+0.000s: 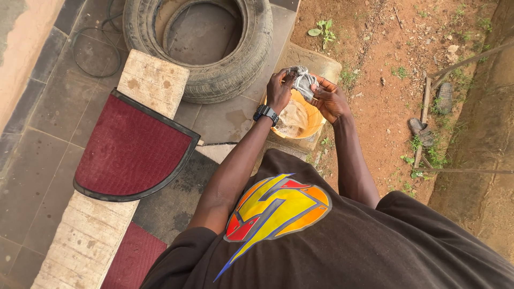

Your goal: The person wrings out a cloth, scrubs a mat with it by hand, and rinses and wrings the cloth in a bucket.

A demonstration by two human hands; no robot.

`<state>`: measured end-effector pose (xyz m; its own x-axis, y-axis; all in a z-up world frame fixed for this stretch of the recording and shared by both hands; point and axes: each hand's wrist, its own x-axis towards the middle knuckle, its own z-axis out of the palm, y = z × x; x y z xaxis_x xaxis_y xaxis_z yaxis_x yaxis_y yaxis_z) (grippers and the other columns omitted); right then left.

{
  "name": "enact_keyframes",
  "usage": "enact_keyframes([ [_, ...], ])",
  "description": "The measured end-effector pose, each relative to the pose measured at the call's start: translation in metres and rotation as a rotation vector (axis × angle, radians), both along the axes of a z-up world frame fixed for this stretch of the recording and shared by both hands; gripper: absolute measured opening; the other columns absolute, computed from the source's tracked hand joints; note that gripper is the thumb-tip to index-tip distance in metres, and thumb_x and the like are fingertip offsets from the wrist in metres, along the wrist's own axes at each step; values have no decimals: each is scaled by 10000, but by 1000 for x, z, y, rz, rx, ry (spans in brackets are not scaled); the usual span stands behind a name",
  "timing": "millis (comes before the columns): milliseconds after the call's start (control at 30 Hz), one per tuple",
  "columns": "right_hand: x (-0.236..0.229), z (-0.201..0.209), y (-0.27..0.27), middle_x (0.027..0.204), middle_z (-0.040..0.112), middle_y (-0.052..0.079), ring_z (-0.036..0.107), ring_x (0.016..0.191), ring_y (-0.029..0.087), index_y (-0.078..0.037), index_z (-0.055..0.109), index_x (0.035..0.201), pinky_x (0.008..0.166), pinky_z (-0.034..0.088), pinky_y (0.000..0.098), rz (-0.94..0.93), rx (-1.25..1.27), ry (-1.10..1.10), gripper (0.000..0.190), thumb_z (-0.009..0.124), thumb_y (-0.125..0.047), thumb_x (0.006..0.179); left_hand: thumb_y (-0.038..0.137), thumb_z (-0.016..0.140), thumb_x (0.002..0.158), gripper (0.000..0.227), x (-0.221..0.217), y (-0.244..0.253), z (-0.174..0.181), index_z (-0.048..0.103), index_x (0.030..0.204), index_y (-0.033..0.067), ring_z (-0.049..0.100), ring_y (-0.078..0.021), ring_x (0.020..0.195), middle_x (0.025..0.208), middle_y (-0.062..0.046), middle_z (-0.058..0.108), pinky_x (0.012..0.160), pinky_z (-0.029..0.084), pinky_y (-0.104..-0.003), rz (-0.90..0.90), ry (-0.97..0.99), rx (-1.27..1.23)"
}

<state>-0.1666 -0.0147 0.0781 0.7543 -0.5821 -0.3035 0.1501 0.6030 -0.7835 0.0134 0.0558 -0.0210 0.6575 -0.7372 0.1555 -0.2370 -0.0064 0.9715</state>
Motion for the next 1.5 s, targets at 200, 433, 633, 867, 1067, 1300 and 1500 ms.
enact_keyframes([
  [200,-4,-23,-3,1065,710,68,697,916,146,-33,627,1277,853,621,382,-112,57,67,217,532,-94,1092,292,668,962,373,-5,7,28,703,1137,-36,737,-211,757,1032,-146,727,583,645,-310,0,441,6],
  [433,-2,-10,16,1061,709,48,694,888,130,-64,607,1280,795,604,338,-199,-111,349,277,557,-180,1033,276,801,917,370,-14,22,61,745,998,-81,734,-189,662,807,-155,742,568,652,-318,33,672,-15],
  [633,-3,-5,29,1035,744,20,661,896,76,-95,672,1262,747,543,277,-100,-354,269,311,685,-228,981,263,853,800,319,-20,37,89,740,971,19,734,-138,679,815,-62,756,572,633,-284,-121,579,11],
  [867,3,-22,31,1023,744,28,708,954,150,-85,658,1151,911,542,424,-322,-165,202,171,711,-139,997,244,762,899,243,-16,53,78,587,937,80,705,-151,762,881,-41,668,615,649,-330,-77,729,-76],
  [1067,2,-9,42,1053,622,51,645,973,211,-193,490,1234,921,558,492,-499,155,110,267,470,-95,987,217,714,914,283,0,81,65,502,1018,62,697,-215,846,986,-88,602,708,673,-399,-33,845,-190],
  [1300,4,-70,27,1039,617,122,572,843,183,25,506,1287,746,561,324,-547,379,-119,280,450,-130,1061,148,811,780,510,0,137,73,568,1217,47,705,-153,943,1036,-69,655,810,644,-367,-114,735,-163],
  [1500,21,-93,36,978,762,120,536,612,77,37,724,1148,482,396,185,-352,287,-114,268,598,-181,1057,249,864,812,296,-1,184,76,760,973,24,681,-96,827,901,-57,754,794,544,-237,-314,467,149],
])
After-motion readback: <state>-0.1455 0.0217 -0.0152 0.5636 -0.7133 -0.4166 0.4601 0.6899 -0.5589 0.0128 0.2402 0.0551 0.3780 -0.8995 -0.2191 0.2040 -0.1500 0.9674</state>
